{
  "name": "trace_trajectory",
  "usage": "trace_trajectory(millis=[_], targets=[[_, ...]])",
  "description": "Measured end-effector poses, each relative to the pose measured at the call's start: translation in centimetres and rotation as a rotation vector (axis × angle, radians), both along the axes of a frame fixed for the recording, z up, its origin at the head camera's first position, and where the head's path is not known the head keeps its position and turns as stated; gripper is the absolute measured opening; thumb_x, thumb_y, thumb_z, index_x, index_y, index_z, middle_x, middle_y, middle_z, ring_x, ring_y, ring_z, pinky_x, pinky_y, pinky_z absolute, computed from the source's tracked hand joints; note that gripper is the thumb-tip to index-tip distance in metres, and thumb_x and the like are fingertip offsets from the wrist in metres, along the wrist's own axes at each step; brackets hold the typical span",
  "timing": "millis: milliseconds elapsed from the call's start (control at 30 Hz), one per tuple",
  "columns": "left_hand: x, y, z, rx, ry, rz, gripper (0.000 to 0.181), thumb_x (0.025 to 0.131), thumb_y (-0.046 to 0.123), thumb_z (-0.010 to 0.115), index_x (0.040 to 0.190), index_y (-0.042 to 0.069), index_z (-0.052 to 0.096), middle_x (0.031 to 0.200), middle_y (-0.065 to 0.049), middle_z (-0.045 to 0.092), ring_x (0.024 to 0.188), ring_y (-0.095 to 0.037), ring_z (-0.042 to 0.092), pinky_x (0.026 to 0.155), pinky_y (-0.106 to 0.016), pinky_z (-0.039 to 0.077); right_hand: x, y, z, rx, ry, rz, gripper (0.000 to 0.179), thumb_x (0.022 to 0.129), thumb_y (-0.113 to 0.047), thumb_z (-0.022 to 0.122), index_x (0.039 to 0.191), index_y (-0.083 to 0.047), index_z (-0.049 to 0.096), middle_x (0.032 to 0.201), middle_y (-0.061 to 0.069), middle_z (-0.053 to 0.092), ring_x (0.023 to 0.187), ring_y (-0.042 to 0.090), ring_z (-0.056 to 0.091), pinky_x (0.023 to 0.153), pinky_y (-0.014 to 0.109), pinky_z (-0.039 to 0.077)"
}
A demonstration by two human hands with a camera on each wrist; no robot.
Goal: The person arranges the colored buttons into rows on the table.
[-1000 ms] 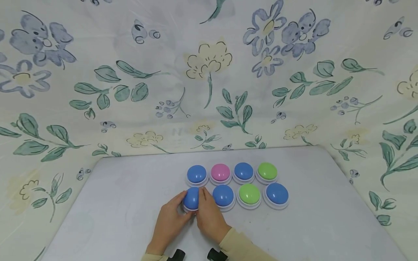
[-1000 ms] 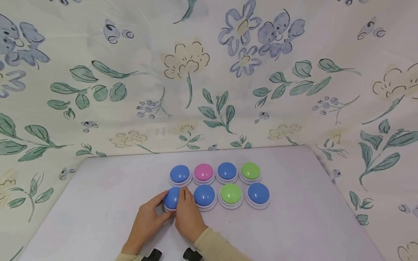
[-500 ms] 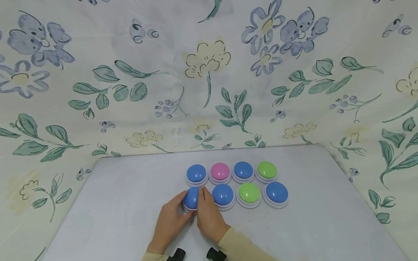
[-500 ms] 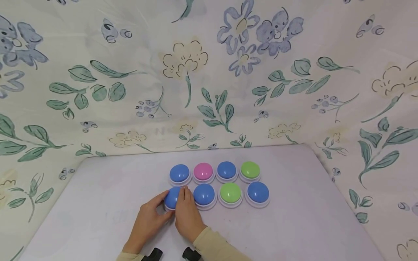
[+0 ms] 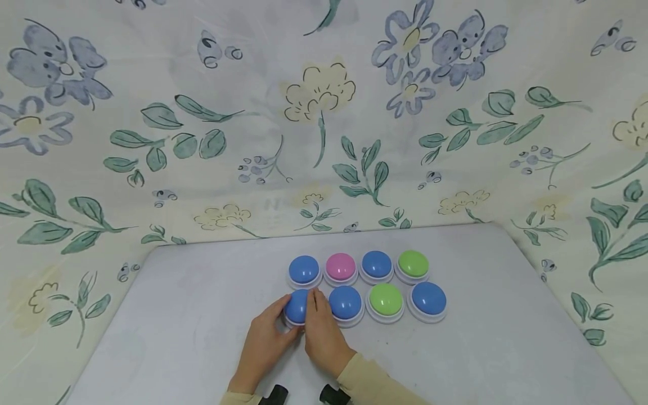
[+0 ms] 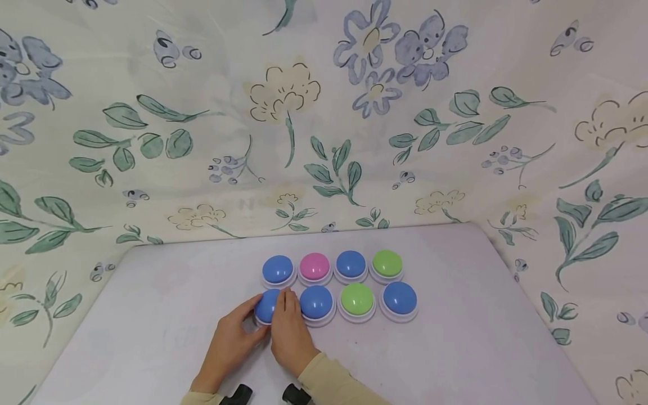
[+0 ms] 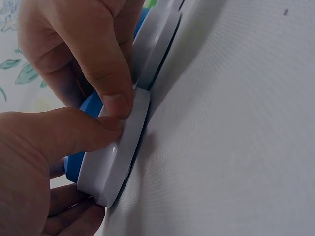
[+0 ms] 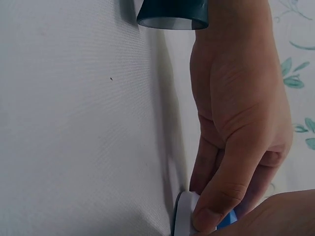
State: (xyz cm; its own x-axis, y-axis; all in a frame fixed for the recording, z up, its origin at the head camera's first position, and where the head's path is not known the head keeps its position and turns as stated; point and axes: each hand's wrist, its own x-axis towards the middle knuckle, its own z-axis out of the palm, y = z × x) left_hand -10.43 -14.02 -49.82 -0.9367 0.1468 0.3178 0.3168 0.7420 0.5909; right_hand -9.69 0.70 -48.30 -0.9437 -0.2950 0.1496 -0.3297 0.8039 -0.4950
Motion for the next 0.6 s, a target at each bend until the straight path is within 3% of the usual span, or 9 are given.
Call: trace_trajectory(millis=[600], targets=[[0.17, 0.17, -0.36, 0.033, 0.020, -0.018, 0.068, 0.073, 0.003, 0.088, 0.134, -0.005, 0.058, 0.132, -0.022, 0.063, 0.122, -0.038, 0.061, 0.105, -0.051, 0.048, 0.23, 0.16, 0.03, 0.028, 0.027, 0.010, 0.066, 0.086, 0.009, 0.068, 0.145, 0.015, 0.038, 0.151, 0.031, 0.036, 0.145, 0.043, 0.032, 0.114, 0.047, 0.037]])
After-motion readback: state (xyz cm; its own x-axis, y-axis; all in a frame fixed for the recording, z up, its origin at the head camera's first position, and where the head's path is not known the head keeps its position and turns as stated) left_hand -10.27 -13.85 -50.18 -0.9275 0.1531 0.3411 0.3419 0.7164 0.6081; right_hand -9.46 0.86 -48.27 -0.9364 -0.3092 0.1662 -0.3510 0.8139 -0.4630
